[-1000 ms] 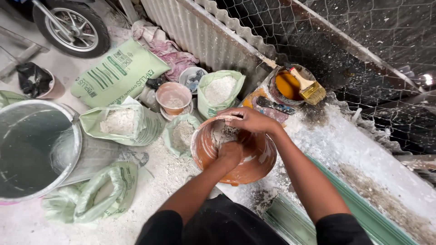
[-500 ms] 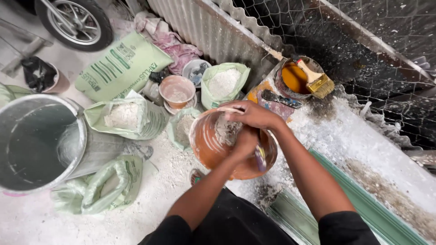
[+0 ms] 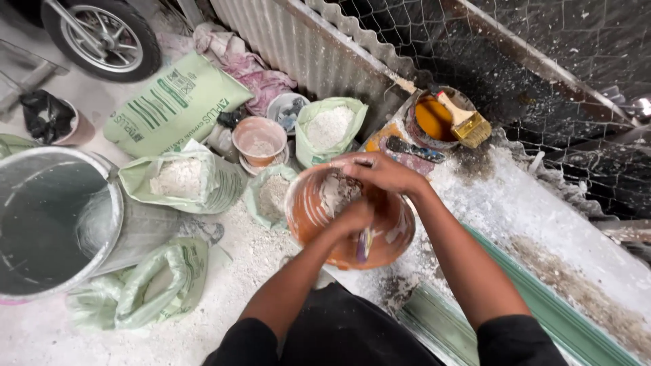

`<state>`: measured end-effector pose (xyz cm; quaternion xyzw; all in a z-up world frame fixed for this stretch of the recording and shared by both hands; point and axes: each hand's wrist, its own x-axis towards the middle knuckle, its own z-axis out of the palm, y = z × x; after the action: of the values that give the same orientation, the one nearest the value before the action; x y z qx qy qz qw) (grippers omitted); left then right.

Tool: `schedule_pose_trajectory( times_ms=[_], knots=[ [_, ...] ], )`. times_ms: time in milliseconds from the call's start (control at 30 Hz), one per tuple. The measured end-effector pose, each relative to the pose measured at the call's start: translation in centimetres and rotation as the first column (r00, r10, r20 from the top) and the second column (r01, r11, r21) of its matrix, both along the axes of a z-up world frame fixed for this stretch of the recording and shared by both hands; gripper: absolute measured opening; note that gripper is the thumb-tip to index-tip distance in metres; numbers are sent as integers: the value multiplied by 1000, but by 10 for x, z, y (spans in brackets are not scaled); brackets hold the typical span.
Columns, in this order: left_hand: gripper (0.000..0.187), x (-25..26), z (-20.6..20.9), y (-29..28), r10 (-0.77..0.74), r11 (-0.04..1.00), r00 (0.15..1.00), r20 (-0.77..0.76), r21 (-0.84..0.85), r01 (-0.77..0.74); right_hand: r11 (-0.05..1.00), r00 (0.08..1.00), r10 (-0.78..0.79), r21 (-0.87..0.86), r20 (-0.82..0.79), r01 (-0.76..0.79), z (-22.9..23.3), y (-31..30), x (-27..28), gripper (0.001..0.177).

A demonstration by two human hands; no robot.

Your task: The person mixes a white powder in an orange bucket by hand, then uses a brush to scrape the sides and continue mixing. The person then carries the bucket and walks through a cluttered area.

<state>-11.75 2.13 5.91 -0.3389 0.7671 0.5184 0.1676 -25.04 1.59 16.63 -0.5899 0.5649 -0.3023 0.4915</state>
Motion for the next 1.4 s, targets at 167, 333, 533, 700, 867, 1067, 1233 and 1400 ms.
schedule_pose_trajectory(
  times_ms=[167, 333, 533, 700, 867, 1067, 1233, 1400],
  knots=[
    [27, -38, -126, 51, 399, 880, 776, -489, -33, -473, 998, 997, -50, 35, 51, 48, -3, 7, -2, 52],
    [30, 13, -23, 41, 127, 986, 827, -548, -24, -167, 1000, 996, -14, -23, 89, 16, -7, 8, -7, 56],
    [35, 5, -36, 90, 432, 892, 708, -558, 150, -425, 985, 984, -143, 114, 107, 131, -15, 11, -6, 58],
    [43, 22, 55, 57, 351, 861, 927, -134, 436, -263, 988, 971, -154, 23, 183, 153, -20, 12, -9, 58],
    [37, 9, -20, 87, 329, 927, 794, -512, 13, -376, 969, 954, -247, 78, 173, 236, -18, 12, -5, 59],
    [47, 28, 49, 58, 159, 985, 878, -452, 131, -111, 960, 950, -279, 52, 143, 274, -19, 18, 0, 60],
    [48, 21, -27, 64, 319, 917, 771, -552, -26, -398, 929, 923, -369, 83, 107, 362, -19, 12, -1, 63],
    [52, 30, 25, 41, 178, 981, 943, -281, 131, -146, 928, 924, -369, 103, 100, 359, -21, 8, 3, 63]
  ],
)
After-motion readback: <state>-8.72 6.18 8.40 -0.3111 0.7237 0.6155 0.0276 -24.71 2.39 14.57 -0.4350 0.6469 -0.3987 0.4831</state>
